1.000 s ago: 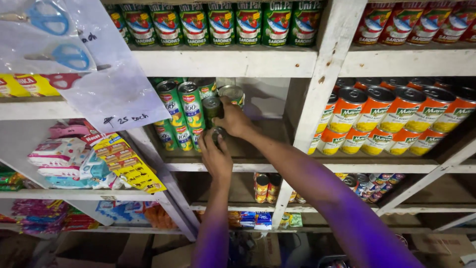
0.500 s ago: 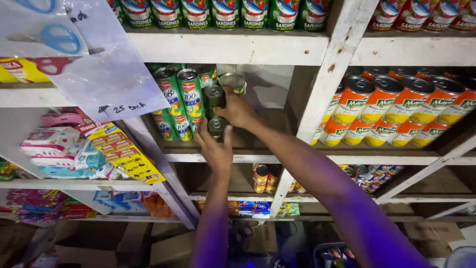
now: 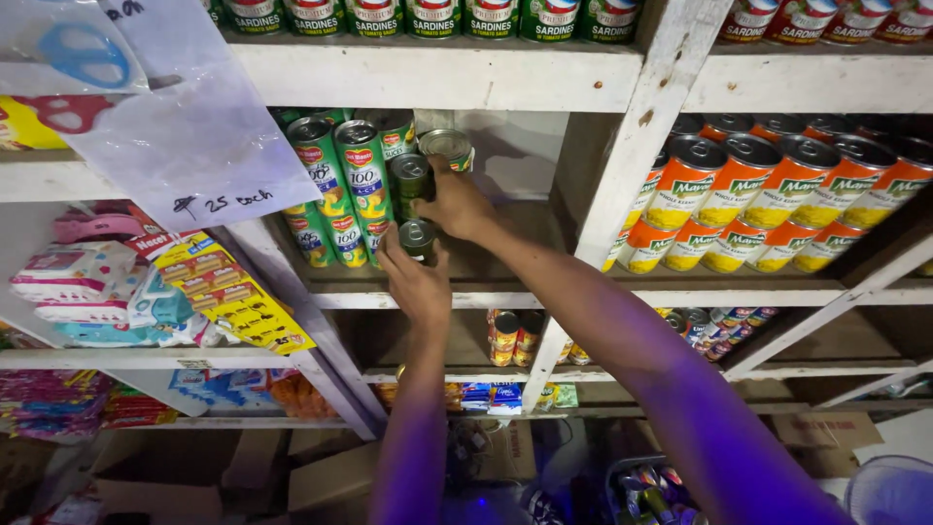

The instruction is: The person repeatedly picks up green cans from a shelf and places them into a black basket. They then take cans from the basket and place them back onto the shelf, organizing them in rows. The task involves moving canned goods between the shelf and the basket multiple times.

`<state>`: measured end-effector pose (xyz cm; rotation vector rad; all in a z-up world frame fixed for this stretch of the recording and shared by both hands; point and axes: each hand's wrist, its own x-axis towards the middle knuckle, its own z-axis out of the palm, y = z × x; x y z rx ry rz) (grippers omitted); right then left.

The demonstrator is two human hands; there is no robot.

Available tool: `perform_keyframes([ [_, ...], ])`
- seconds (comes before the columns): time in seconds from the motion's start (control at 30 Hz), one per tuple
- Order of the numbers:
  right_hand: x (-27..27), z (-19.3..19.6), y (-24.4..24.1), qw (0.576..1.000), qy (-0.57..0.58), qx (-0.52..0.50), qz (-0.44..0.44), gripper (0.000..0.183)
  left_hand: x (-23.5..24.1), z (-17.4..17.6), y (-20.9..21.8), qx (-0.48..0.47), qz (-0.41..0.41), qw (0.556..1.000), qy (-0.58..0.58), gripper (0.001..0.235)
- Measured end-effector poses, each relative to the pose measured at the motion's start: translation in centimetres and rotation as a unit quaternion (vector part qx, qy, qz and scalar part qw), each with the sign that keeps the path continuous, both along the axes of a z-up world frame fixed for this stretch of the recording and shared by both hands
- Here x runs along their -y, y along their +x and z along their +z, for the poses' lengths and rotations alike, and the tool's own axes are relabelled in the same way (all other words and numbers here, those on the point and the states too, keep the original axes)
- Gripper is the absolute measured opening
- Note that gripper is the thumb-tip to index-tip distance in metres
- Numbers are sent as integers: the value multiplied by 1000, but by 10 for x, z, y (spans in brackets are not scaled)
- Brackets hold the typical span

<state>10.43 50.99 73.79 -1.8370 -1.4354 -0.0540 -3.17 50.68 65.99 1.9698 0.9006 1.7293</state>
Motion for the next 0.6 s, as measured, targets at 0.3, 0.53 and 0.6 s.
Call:
perform_keyframes([
  [0.3, 24, 26, -19, 986, -142, -10, -83, 54, 2, 1, -6, 38, -18, 999, 10, 81],
  [0.53, 184, -112, -38, 980, -55, -186, -34, 41, 75, -111, -39, 152, -105, 983, -4, 51],
  [0.6, 247, -194, -49, 897, -186, -399, -38, 44, 119, -155, -44, 107, -260, 941, -187, 32],
])
